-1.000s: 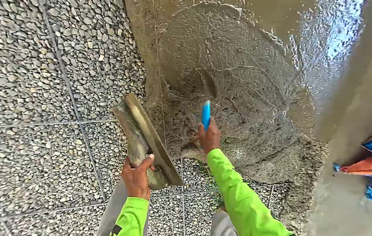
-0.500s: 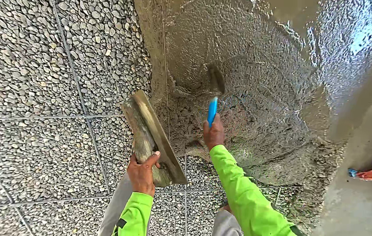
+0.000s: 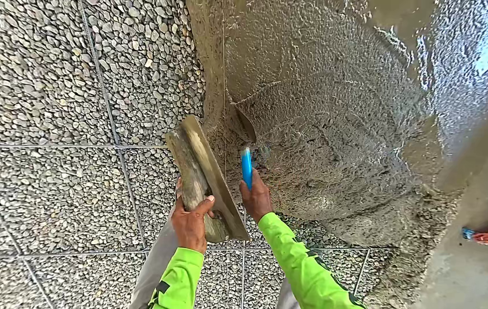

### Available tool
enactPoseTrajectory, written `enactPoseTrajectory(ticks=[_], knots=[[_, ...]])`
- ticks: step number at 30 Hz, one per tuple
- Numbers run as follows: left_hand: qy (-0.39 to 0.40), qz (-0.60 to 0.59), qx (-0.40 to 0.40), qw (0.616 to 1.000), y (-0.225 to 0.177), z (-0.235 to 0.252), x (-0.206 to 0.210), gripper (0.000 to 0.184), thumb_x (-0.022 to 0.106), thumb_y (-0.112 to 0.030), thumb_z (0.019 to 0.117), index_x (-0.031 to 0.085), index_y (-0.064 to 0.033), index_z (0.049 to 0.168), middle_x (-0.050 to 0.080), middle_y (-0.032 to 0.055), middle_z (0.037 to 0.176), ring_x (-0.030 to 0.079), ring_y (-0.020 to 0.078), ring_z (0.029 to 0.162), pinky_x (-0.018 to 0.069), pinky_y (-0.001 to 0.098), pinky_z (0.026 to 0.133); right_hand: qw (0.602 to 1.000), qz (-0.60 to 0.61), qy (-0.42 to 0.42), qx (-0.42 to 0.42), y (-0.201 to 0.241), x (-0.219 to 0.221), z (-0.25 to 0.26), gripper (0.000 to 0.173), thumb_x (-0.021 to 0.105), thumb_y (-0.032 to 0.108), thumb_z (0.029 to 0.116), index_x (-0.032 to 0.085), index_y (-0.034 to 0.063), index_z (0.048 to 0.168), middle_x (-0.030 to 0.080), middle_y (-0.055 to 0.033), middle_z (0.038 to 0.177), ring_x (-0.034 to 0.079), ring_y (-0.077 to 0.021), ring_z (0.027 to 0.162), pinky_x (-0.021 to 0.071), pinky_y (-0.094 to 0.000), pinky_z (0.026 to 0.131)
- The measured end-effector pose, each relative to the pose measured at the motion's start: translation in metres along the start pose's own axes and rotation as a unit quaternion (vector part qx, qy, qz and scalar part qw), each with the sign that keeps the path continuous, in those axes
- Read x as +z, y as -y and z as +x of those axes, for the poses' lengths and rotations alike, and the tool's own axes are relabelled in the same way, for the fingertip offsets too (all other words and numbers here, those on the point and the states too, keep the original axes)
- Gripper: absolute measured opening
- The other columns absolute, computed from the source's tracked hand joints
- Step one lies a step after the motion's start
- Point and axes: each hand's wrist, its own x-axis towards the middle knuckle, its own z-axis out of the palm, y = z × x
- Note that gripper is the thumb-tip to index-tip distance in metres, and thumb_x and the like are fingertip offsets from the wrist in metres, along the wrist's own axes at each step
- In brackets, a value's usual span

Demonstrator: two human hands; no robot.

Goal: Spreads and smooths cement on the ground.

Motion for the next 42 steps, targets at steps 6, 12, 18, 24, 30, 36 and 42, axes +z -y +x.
enactPoseTrajectory(ticks=[6, 12, 18, 24, 30, 36, 42], knots=[[0.005, 0.001, 0.002, 1.0, 0.0, -0.001, 0.0, 0.054, 0.082, -0.001, 0.0788, 0.059, 0.0036, 0.128, 0.068, 0.0154, 0.082, 0.064, 0.0223, 0.054, 0.059, 0.0352, 0.05, 0.998, 0.012, 0.052, 0.017, -0.003, -0.024, -0.012, 0.051, 0.06, 0.026, 0.1027, 0.052, -0.0029, 0.144, 0.071, -0.0187, 0.11, 0.072, -0.0267, 0.094, 0.0587, -0.0436, 0.089], [0.002, 0.004, 0.004, 1.0, 0.0, -0.001, 0.001, 0.054, 0.082, -0.001, 0.0781, 0.06, 0.0035, 0.127, 0.069, 0.0149, 0.082, 0.064, 0.0218, 0.054, 0.0589, 0.0344, 0.05, 0.992, -0.015, 0.126, 0.023, -0.031, -0.053, -0.031, 0.054, 0.059, 0.026, 0.1023, 0.049, -0.0012, 0.147, 0.071, -0.0171, 0.112, 0.072, -0.0252, 0.094, 0.0596, -0.0434, 0.088], [-0.007, -0.021, -0.013, 1.0, -0.004, 0.001, 0.001, 0.052, 0.081, 0.0, 0.0802, 0.059, 0.0034, 0.128, 0.068, 0.0153, 0.078, 0.064, 0.0219, 0.053, 0.059, 0.0345, 0.051, 0.98, -0.041, 0.189, 0.045, -0.057, -0.098, -0.045, 0.057, 0.056, 0.028, 0.104, 0.042, 0.0033, 0.153, 0.07, -0.0171, 0.111, 0.071, -0.0271, 0.09, 0.06, -0.0474, 0.083], [-0.012, -0.033, -0.023, 0.999, -0.006, 0.004, 0.001, 0.051, 0.08, 0.002, 0.0813, 0.059, 0.0039, 0.127, 0.067, 0.0155, 0.079, 0.063, 0.0221, 0.053, 0.0595, 0.0354, 0.051, 0.901, -0.286, 0.325, -0.005, -0.058, -0.159, 0.011, 0.049, 0.053, 0.032, 0.1055, 0.049, 0.0073, 0.148, 0.067, -0.0235, 0.125, 0.069, -0.0429, 0.107, 0.0539, -0.0647, 0.089], [-0.007, -0.027, -0.029, 0.999, -0.009, 0.006, 0.0, 0.051, 0.081, 0.001, 0.0806, 0.059, 0.0039, 0.127, 0.068, 0.0153, 0.079, 0.064, 0.0224, 0.053, 0.0596, 0.0357, 0.05, 0.859, -0.363, 0.361, -0.018, -0.03, -0.185, 0.09, 0.042, 0.06, 0.038, 0.1049, 0.06, 0.0139, 0.139, 0.073, -0.0177, 0.105, 0.071, -0.0389, 0.096, 0.0542, -0.0644, 0.085], [-0.01, -0.024, -0.03, 0.999, -0.014, 0.009, -0.002, 0.052, 0.082, -0.001, 0.0796, 0.06, 0.0037, 0.127, 0.068, 0.0151, 0.08, 0.064, 0.0222, 0.054, 0.0593, 0.0355, 0.051, 0.855, -0.37, 0.355, -0.075, 0.009, -0.205, 0.152, 0.036, 0.062, 0.039, 0.1033, 0.065, 0.0156, 0.13, 0.072, -0.0135, 0.096, 0.071, -0.0332, 0.087, 0.0556, -0.0614, 0.079], [-0.009, -0.027, -0.037, 0.999, -0.018, 0.009, 0.0, 0.053, 0.082, -0.001, 0.0796, 0.06, 0.0034, 0.127, 0.069, 0.0156, 0.084, 0.064, 0.0224, 0.054, 0.059, 0.0351, 0.05, 0.917, -0.276, 0.288, -0.001, 0.052, -0.224, 0.179, 0.037, 0.058, 0.033, 0.1067, 0.062, 0.0094, 0.136, 0.067, -0.0186, 0.088, 0.064, -0.0312, 0.066, 0.0552, -0.0546, 0.064]])
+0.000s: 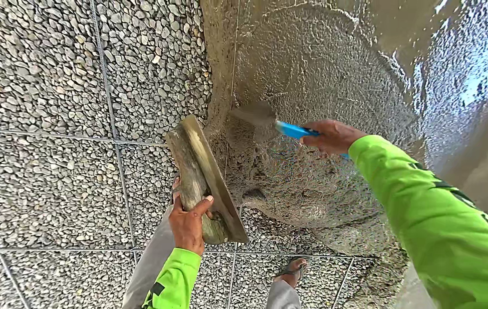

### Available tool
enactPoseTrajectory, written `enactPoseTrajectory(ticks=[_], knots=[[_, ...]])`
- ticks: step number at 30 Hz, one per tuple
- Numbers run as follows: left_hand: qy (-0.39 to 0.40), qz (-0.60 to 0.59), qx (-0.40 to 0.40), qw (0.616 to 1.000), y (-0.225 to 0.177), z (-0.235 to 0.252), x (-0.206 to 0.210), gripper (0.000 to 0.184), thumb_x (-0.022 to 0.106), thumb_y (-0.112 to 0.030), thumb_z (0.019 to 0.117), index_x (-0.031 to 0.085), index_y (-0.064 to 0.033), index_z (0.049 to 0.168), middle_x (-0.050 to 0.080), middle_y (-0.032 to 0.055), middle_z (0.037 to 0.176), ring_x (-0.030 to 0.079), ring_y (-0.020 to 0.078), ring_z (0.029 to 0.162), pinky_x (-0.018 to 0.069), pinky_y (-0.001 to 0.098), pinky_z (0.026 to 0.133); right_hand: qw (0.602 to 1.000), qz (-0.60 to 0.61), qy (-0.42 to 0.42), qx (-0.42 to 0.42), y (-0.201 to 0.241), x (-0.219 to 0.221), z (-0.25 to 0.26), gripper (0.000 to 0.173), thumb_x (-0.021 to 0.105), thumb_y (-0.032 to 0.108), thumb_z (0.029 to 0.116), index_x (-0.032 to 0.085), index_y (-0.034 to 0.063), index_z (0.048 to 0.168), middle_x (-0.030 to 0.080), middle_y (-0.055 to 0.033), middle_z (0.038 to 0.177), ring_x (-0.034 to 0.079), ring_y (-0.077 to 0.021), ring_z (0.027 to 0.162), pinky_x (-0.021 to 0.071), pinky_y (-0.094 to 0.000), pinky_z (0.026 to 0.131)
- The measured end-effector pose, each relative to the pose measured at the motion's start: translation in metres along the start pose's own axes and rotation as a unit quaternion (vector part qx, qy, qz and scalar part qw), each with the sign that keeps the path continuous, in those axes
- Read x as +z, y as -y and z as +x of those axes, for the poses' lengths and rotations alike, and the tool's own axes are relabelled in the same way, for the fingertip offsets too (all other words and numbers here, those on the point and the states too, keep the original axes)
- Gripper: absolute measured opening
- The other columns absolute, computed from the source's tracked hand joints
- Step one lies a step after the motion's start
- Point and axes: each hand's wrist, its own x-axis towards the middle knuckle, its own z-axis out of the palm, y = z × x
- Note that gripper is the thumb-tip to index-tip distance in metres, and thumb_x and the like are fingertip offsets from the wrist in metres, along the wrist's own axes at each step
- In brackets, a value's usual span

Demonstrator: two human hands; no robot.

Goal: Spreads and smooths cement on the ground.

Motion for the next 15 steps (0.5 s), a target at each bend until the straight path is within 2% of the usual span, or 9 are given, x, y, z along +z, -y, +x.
enactPoseTrajectory(ticks=[2, 4, 5, 7, 10, 13, 15], knots=[[0.0, -0.002, -0.004, 1.0, -0.001, 0.0, -0.001, 0.053, 0.082, 0.0, 0.0794, 0.059, 0.0032, 0.128, 0.069, 0.0161, 0.085, 0.064, 0.0225, 0.053, 0.0592, 0.0354, 0.05, 0.998, 0.029, -0.048, 0.013, 0.002, -0.006, 0.001, 0.039, 0.057, 0.035, 0.1074, 0.06, 0.011, 0.138, 0.068, -0.0173, 0.086, 0.064, -0.029, 0.061, 0.0568, -0.0518, 0.061], [0.001, -0.004, -0.005, 1.0, 0.0, 0.001, 0.0, 0.054, 0.082, 0.0, 0.0793, 0.059, 0.0029, 0.128, 0.069, 0.0161, 0.085, 0.064, 0.0226, 0.054, 0.0593, 0.0356, 0.05, 0.994, 0.041, -0.104, 0.014, 0.003, -0.007, 0.002, 0.04, 0.055, 0.037, 0.1079, 0.06, 0.0114, 0.138, 0.068, -0.0174, 0.088, 0.065, -0.0299, 0.064, 0.0569, -0.0537, 0.062], [0.001, -0.004, -0.003, 1.0, 0.0, 0.001, 0.001, 0.054, 0.083, 0.0, 0.0792, 0.06, 0.0029, 0.128, 0.069, 0.016, 0.084, 0.064, 0.0227, 0.053, 0.0594, 0.0358, 0.05, 0.991, 0.034, -0.132, 0.01, 0.003, -0.007, 0.003, 0.039, 0.055, 0.037, 0.1076, 0.06, 0.0112, 0.137, 0.069, -0.0191, 0.091, 0.067, -0.0336, 0.07, 0.0562, -0.0586, 0.067], [0.0, -0.004, 0.002, 1.0, 0.0, 0.001, 0.001, 0.054, 0.083, -0.001, 0.0789, 0.06, 0.0031, 0.127, 0.068, 0.0156, 0.082, 0.064, 0.0227, 0.053, 0.0594, 0.0361, 0.05, 0.985, 0.009, -0.174, -0.001, 0.0, -0.005, 0.007, 0.042, 0.057, 0.035, 0.1064, 0.058, 0.0128, 0.142, 0.07, -0.0232, 0.103, 0.07, -0.0422, 0.089, 0.0529, -0.068, 0.08], [-0.003, 0.0, 0.005, 1.0, 0.003, 0.0, 0.002, 0.051, 0.082, 0.0, 0.0795, 0.06, 0.0035, 0.125, 0.068, 0.015, 0.079, 0.064, 0.0222, 0.053, 0.0593, 0.0355, 0.05, 0.979, -0.033, -0.202, -0.018, -0.005, 0.011, 0.011, 0.043, 0.059, 0.029, 0.1042, 0.055, 0.0115, 0.143, 0.07, -0.0264, 0.108, 0.069, -0.0489, 0.097, 0.0508, -0.0733, 0.081], [-0.004, 0.001, 0.006, 1.0, 0.005, -0.002, 0.003, 0.051, 0.081, 0.001, 0.0798, 0.06, 0.0027, 0.126, 0.067, 0.0147, 0.078, 0.064, 0.0219, 0.053, 0.0595, 0.0351, 0.051, 0.973, -0.067, -0.218, -0.023, -0.01, 0.042, 0.009, 0.05, 0.06, 0.028, 0.1028, 0.051, 0.0117, 0.149, 0.067, -0.0259, 0.124, 0.067, -0.049, 0.109, 0.0512, -0.0733, 0.086], [-0.005, 0.004, 0.007, 1.0, 0.009, -0.003, 0.003, 0.051, 0.081, 0.002, 0.0797, 0.06, 0.0023, 0.126, 0.067, 0.0148, 0.079, 0.064, 0.0223, 0.053, 0.0598, 0.0357, 0.051, 0.972, -0.071, -0.22, -0.032, -0.019, 0.072, 0.003, 0.051, 0.06, 0.027, 0.1025, 0.05, 0.0115, 0.15, 0.066, -0.0258, 0.126, 0.068, -0.0488, 0.107, 0.0522, -0.0724, 0.084]])
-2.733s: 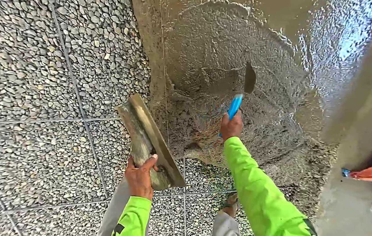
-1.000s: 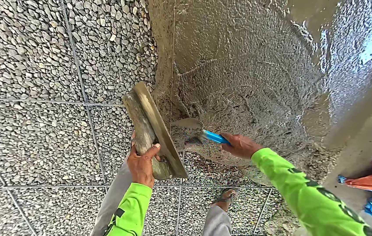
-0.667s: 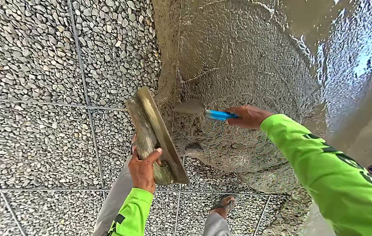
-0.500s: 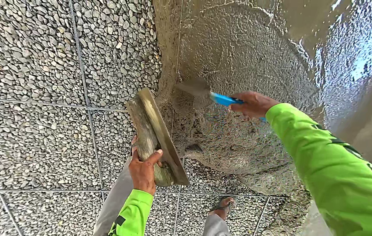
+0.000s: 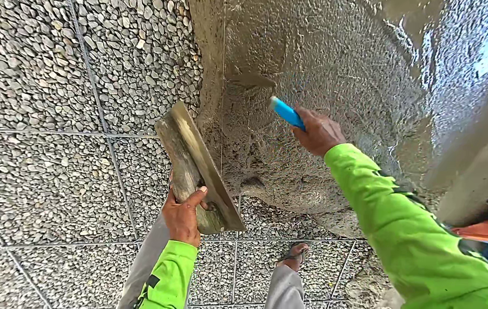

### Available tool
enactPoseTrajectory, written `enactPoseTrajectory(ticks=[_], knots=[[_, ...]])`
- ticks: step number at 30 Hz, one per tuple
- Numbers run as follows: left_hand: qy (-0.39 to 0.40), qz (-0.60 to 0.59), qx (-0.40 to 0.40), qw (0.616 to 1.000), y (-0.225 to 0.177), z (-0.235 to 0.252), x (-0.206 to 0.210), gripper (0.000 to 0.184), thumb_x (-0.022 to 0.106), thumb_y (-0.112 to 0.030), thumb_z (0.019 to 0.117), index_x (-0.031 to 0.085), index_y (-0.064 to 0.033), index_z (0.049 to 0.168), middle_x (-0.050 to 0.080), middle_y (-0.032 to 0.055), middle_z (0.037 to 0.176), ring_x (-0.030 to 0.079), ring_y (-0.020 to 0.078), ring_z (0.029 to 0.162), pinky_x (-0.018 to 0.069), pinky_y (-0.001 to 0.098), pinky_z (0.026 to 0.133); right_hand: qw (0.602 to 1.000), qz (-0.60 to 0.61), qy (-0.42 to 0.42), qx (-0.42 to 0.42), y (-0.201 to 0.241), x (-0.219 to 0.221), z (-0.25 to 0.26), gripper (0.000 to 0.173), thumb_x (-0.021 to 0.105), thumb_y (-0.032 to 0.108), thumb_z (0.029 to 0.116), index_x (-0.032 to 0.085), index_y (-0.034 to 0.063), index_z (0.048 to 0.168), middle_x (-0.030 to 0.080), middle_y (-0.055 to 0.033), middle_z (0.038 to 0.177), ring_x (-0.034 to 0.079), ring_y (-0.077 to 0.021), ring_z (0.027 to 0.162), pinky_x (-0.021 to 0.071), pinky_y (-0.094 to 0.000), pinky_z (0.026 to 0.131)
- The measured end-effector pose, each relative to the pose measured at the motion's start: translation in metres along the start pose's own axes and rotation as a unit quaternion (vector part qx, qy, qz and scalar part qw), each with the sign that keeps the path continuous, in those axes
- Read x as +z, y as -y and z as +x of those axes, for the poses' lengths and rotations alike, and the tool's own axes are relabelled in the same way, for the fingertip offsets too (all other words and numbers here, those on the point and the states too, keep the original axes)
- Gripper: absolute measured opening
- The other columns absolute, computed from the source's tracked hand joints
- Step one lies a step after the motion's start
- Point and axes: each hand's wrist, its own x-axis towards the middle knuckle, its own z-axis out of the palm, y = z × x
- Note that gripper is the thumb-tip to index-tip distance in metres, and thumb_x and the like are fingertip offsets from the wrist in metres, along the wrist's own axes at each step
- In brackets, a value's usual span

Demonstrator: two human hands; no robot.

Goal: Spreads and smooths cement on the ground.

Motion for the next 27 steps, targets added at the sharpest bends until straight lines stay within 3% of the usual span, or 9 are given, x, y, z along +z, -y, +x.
enactPoseTrajectory(ticks=[6, 9, 13, 16, 19, 22, 27], knots=[[0.001, 0.027, 0.013, 1.0, 0.014, -0.007, 0.006, 0.049, 0.079, 0.002, 0.0811, 0.058, 0.0023, 0.126, 0.067, 0.0139, 0.078, 0.064, 0.0224, 0.055, 0.0602, 0.0364, 0.052, 0.999, 0.05, 0.016, 0.013, -0.013, 0.074, -0.091, 0.051, 0.062, 0.027, 0.1022, 0.051, 0.0088, 0.149, 0.068, -0.0236, 0.119, 0.071, -0.0441, 0.089, 0.0574, -0.0661, 0.072], [0.021, 0.05, 0.035, 0.998, 0.022, -0.01, 0.008, 0.047, 0.078, -0.003, 0.0845, 0.056, 0.0031, 0.125, 0.067, 0.0118, 0.077, 0.065, 0.021, 0.056, 0.0611, 0.0371, 0.054, 0.984, 0.122, 0.07, 0.107, -0.011, 0.101, -0.146, 0.054, 0.065, 0.029, 0.1006, 0.05, 0.0095, 0.149, 0.068, -0.0211, 0.125, 0.071, -0.0414, 0.102, 0.0566, -0.0654, 0.085], [0.046, 0.089, 0.06, 0.993, 0.033, -0.016, 0.013, 0.05, 0.077, -0.009, 0.0864, 0.053, -0.0006, 0.129, 0.066, 0.0065, 0.079, 0.066, 0.0176, 0.058, 0.0611, 0.0357, 0.056, 0.936, 0.275, 0.035, 0.217, -0.029, 0.158, -0.231, 0.058, 0.057, 0.043, 0.104, 0.046, 0.0178, 0.155, 0.073, -0.0163, 0.113, 0.072, -0.0342, 0.099, 0.0575, -0.0598, 0.088], [0.05, 0.108, 0.077, 0.99, 0.039, -0.02, 0.015, 0.053, 0.077, -0.012, 0.0867, 0.05, -0.0015, 0.132, 0.065, 0.0039, 0.077, 0.065, 0.0162, 0.057, 0.0609, 0.0354, 0.055, 0.871, 0.379, -0.032, 0.312, -0.036, 0.191, -0.277, 0.056, 0.052, 0.043, 0.1059, 0.048, 0.0099, 0.152, 0.072, -0.0165, 0.113, 0.072, -0.03, 0.097, 0.0572, -0.0543, 0.09], [0.062, 0.119, 0.083, 0.987, 0.05, -0.023, 0.016, 0.051, 0.076, -0.011, 0.0866, 0.049, -0.0035, 0.13, 0.063, 0.0018, 0.076, 0.064, 0.0151, 0.057, 0.0605, 0.0344, 0.056, 0.758, 0.482, -0.116, 0.423, -0.057, 0.222, -0.305, 0.047, 0.053, 0.029, 0.1059, 0.048, 0.0011, 0.144, 0.067, -0.0166, 0.1, 0.067, -0.0257, 0.079, 0.0585, -0.0463, 0.074], [0.067, 0.126, 0.094, 0.985, 0.06, -0.026, 0.016, 0.048, 0.075, -0.01, 0.0866, 0.05, -0.0039, 0.127, 0.062, 0.0, 0.072, 0.064, 0.0144, 0.055, 0.0604, 0.0336, 0.054, 0.656, 0.519, -0.168, 0.522, -0.087, 0.241, -0.317, 0.041, 0.051, 0.029, 0.1081, 0.052, -0.0003, 0.137, 0.065, -0.0162, 0.094, 0.063, -0.0252, 0.066, 0.0576, -0.0448, 0.06], [0.082, 0.133, 0.105, 0.982, 0.076, -0.027, 0.014, 0.046, 0.074, -0.01, 0.0868, 0.049, -0.006, 0.124, 0.06, -0.0015, 0.07, 0.063, 0.0144, 0.055, 0.0603, 0.0342, 0.054, 0.556, 0.525, -0.246, 0.596, -0.142, 0.252, -0.324, 0.043, 0.042, 0.035, 0.1124, 0.056, -0.0023, 0.128, 0.064, -0.017, 0.084, 0.064, -0.0261, 0.062, 0.0579, -0.0448, 0.059]])
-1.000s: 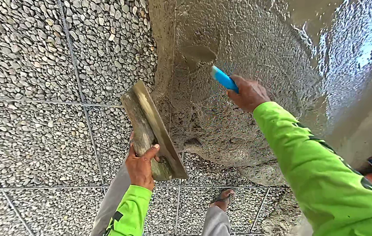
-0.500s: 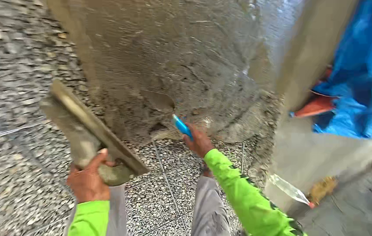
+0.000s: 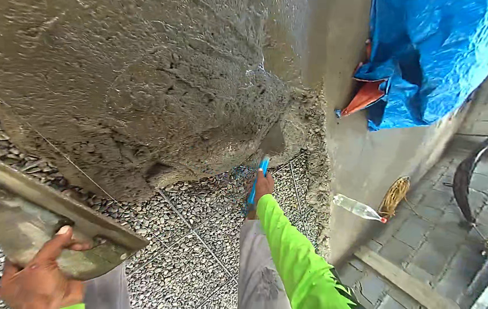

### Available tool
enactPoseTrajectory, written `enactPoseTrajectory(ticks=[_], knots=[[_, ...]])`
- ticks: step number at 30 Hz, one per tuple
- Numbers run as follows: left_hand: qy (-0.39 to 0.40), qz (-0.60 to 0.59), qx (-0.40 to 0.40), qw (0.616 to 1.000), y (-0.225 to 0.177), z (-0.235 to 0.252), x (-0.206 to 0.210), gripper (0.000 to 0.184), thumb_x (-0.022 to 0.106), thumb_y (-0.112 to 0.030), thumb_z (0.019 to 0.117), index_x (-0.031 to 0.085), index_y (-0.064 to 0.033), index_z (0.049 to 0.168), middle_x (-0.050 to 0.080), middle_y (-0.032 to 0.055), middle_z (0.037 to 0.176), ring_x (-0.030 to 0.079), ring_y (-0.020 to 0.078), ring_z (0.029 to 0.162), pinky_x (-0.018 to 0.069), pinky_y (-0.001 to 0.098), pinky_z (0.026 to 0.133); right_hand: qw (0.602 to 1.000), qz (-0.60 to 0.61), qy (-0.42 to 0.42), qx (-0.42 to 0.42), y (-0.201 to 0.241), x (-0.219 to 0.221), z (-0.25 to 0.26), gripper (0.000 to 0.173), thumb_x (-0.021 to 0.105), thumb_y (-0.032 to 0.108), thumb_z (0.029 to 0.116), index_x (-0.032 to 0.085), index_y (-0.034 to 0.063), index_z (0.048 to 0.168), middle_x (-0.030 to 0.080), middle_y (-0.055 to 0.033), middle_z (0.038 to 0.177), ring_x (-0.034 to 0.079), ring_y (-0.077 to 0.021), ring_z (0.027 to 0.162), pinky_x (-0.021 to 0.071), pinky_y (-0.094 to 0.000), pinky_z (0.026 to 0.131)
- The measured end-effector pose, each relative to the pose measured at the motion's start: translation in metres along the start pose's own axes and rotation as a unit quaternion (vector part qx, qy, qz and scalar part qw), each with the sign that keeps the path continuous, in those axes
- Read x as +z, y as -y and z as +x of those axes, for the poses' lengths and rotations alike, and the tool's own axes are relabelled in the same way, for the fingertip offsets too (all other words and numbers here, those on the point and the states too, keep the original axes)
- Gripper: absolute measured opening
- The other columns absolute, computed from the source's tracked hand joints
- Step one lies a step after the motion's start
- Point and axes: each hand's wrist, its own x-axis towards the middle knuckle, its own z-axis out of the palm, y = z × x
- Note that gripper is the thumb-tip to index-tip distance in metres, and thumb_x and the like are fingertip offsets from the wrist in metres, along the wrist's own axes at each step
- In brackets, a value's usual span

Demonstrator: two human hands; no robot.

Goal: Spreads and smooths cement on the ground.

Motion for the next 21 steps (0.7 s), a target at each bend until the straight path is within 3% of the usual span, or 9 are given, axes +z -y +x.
enactPoseTrajectory(ticks=[4, 10, 13, 17, 21], knots=[[-0.004, 0.009, 0.001, 1.0, 0.006, -0.003, 0.002, 0.05, 0.076, -0.012, 0.0868, 0.048, -0.0062, 0.128, 0.06, -0.0007, 0.072, 0.063, 0.0149, 0.055, 0.0601, 0.0343, 0.054, 0.993, 0.082, -0.029, 0.078, -0.008, 0.013, 0.019, 0.046, 0.042, 0.043, 0.1116, 0.056, 0.0015, 0.125, 0.062, -0.0159, 0.084, 0.064, -0.0264, 0.062, 0.0586, -0.0446, 0.056], [-0.012, 0.013, 0.005, 1.0, 0.007, -0.005, 0.004, 0.049, 0.075, -0.01, 0.0869, 0.048, -0.0057, 0.128, 0.06, -0.0006, 0.072, 0.063, 0.0148, 0.055, 0.0603, 0.0345, 0.054, 0.969, 0.17, -0.02, 0.178, -0.022, 0.076, -0.029, 0.052, 0.039, 0.048, 0.1104, 0.056, -0.0004, 0.122, 0.06, -0.0164, 0.084, 0.06, -0.0264, 0.06, 0.0553, -0.0446, 0.054], [-0.017, 0.015, 0.008, 1.0, 0.007, -0.004, 0.002, 0.049, 0.076, -0.01, 0.0867, 0.049, -0.0049, 0.127, 0.061, 0.0008, 0.073, 0.064, 0.0162, 0.055, 0.0605, 0.035, 0.053, 0.963, 0.207, 0.02, 0.173, -0.013, 0.102, -0.059, 0.053, 0.04, 0.052, 0.1103, 0.056, 0.0022, 0.117, 0.057, -0.0119, 0.074, 0.057, -0.0219, 0.051, 0.0534, -0.0389, 0.046], [-0.016, 0.01, -0.006, 1.0, 0.003, -0.006, 0.003, 0.047, 0.074, -0.01, 0.0882, 0.049, -0.0041, 0.128, 0.063, 0.0017, 0.076, 0.064, 0.0153, 0.057, 0.061, 0.0343, 0.055, 0.951, 0.25, 0.098, 0.154, -0.003, 0.113, -0.078, 0.051, 0.043, 0.053, 0.1086, 0.06, 0.0051, 0.114, 0.06, -0.009, 0.072, 0.056, -0.0191, 0.05, 0.0522, -0.0352, 0.045], [-0.051, -0.012, -0.022, 0.998, -0.003, -0.005, -0.004, 0.039, 0.072, -0.006, 0.0903, 0.054, -0.0002, 0.124, 0.065, 0.0073, 0.079, 0.065, 0.0181, 0.059, 0.0615, 0.0366, 0.057, 0.937, 0.272, 0.189, 0.109, -0.007, 0.117, -0.085, 0.049, 0.036, 0.056, 0.1086, 0.056, 0.0116, 0.103, 0.057, -0.0018, 0.065, 0.053, -0.0141, 0.047, 0.0495, -0.0315, 0.042]])
